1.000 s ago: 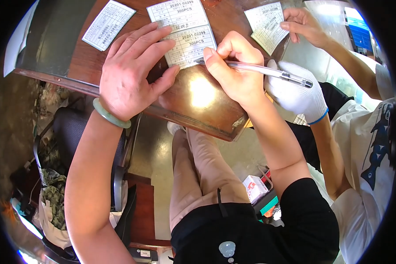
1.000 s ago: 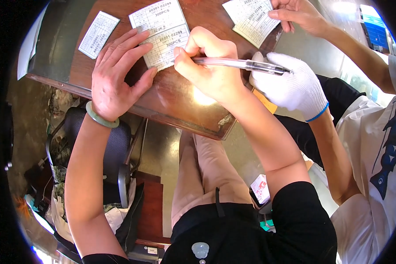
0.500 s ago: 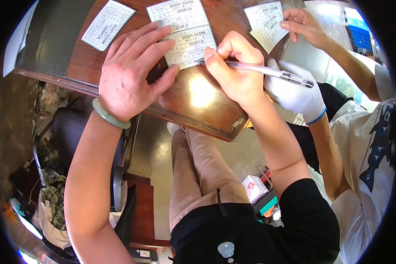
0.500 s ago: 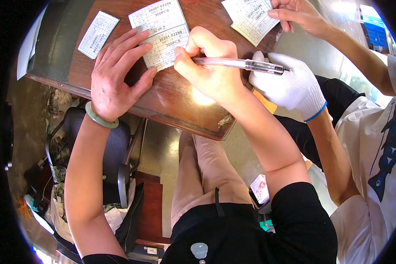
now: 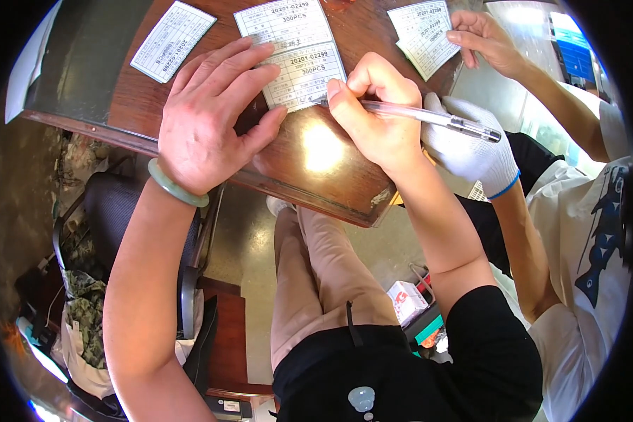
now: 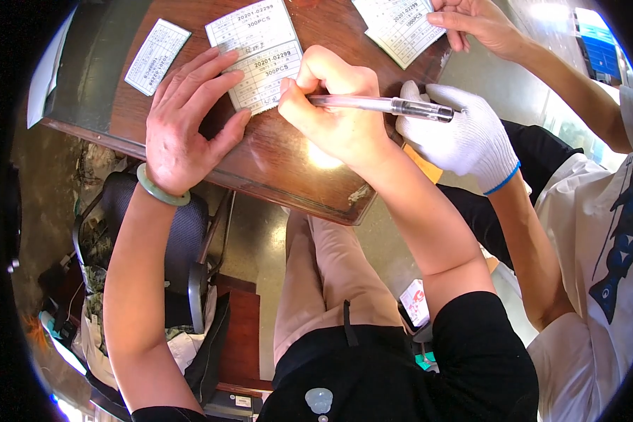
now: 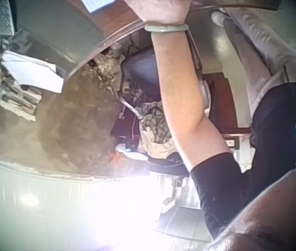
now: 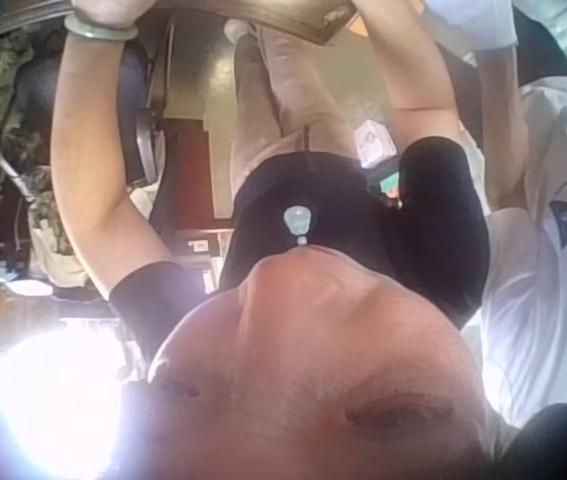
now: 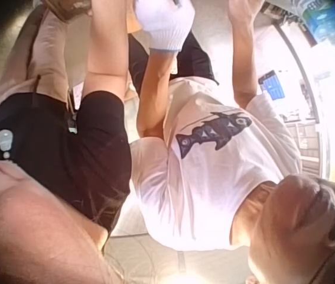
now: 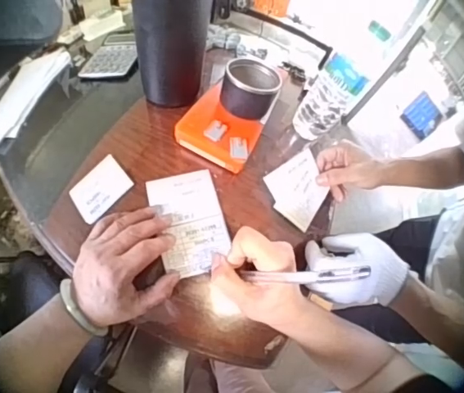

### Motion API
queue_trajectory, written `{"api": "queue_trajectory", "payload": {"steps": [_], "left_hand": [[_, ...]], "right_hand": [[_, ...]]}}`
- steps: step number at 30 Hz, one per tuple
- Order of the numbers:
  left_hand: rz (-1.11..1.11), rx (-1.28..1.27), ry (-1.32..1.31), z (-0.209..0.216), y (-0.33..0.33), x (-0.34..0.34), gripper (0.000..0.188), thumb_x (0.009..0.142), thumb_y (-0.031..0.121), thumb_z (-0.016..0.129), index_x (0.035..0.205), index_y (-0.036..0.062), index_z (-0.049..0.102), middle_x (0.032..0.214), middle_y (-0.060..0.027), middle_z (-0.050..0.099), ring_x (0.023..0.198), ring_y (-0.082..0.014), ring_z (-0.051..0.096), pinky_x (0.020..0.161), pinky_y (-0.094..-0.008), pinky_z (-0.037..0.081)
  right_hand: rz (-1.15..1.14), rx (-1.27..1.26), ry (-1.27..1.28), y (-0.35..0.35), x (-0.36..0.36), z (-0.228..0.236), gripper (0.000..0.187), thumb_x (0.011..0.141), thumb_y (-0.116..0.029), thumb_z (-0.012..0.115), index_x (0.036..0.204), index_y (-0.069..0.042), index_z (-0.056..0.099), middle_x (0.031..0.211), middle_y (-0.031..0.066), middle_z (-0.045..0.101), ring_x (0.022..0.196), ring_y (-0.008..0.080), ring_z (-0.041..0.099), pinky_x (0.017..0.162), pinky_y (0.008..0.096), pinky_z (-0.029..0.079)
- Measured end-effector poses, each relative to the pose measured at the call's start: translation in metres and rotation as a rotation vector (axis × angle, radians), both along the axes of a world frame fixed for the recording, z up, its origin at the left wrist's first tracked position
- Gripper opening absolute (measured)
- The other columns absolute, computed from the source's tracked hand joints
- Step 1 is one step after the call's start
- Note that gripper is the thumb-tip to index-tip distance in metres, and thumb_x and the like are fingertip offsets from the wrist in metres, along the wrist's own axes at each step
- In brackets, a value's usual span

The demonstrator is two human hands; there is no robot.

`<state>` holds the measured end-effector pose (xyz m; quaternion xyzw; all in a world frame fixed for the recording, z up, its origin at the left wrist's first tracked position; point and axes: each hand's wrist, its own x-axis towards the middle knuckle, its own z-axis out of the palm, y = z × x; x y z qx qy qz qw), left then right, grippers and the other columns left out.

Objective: The recorder is filling out information on small paper slips and sorting them in an office environment.

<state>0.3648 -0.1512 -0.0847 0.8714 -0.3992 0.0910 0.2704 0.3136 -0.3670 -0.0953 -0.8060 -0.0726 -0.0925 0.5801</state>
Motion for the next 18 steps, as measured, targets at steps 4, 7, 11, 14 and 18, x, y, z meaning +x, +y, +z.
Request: {"api": "queue_trajectory", "payload": {"steps": [4,7,11,14,18], "left_hand": [[-0.001,0.008,-0.002,0.0015,-0.0004,-0.0001,0.038,0.073,0.014,0.075,0.109,0.0076,0.065,0.125,-0.0063,0.062,0.12,-0.0284,0.056,0.1,-0.0398,0.043],[0.0,0.011,0.002,0.0013,-0.001,0.0005,0.038,0.073,0.014,0.075,0.109,0.0076,0.065,0.126,-0.0062,0.062,0.12,-0.0281,0.056,0.1,-0.0398,0.043],[0.002,0.009,0.008,0.0001,0.0002,-0.0001,0.038,0.073,0.014,0.075,0.109,0.0076,0.065,0.126,-0.006,0.062,0.121,-0.0279,0.056,0.1,-0.0398,0.043],[0.004,0.01,-0.002,0.0004,-0.0002,-0.0002,0.038,0.073,0.014,0.075,0.11,0.0077,0.065,0.126,-0.0062,0.062,0.121,-0.0278,0.056,0.1,-0.0398,0.043],[0.003,0.016,0.003,0.0016,0.0003,-0.0003,0.038,0.073,0.014,0.075,0.11,0.0081,0.065,0.126,-0.0064,0.062,0.121,-0.0279,0.056,0.101,-0.0398,0.043]], "right_hand": [[-0.048,-0.005,-0.002,0.0016,0.0023,-0.0035,0.028,0.085,0.0,0.068,0.069,-0.006,0.045,0.062,-0.0044,0.049,0.057,0.0012,0.039,0.05,0.0202,0.032],[-0.084,-0.027,-0.089,0.0012,0.0047,-0.0039,0.029,0.081,-0.003,0.068,0.067,-0.005,0.043,0.052,-0.0004,0.044,0.047,0.0047,0.041,0.043,0.0243,0.033],[-0.062,-0.037,-0.086,0.0018,0.0042,-0.0032,0.029,0.081,-0.004,0.069,0.067,-0.006,0.043,0.051,-0.0005,0.044,0.046,0.0051,0.041,0.043,0.0244,0.034],[-0.077,-0.046,-0.087,0.002,0.0046,-0.0031,0.029,0.081,-0.004,0.069,0.067,-0.006,0.043,0.051,-0.0003,0.044,0.046,0.0051,0.041,0.043,0.0244,0.034],[-0.048,-0.025,-0.088,0.0016,0.0038,-0.0022,0.03,0.081,-0.003,0.069,0.067,-0.006,0.043,0.051,-0.0007,0.043,0.046,0.0048,0.041,0.043,0.024,0.033]]}}
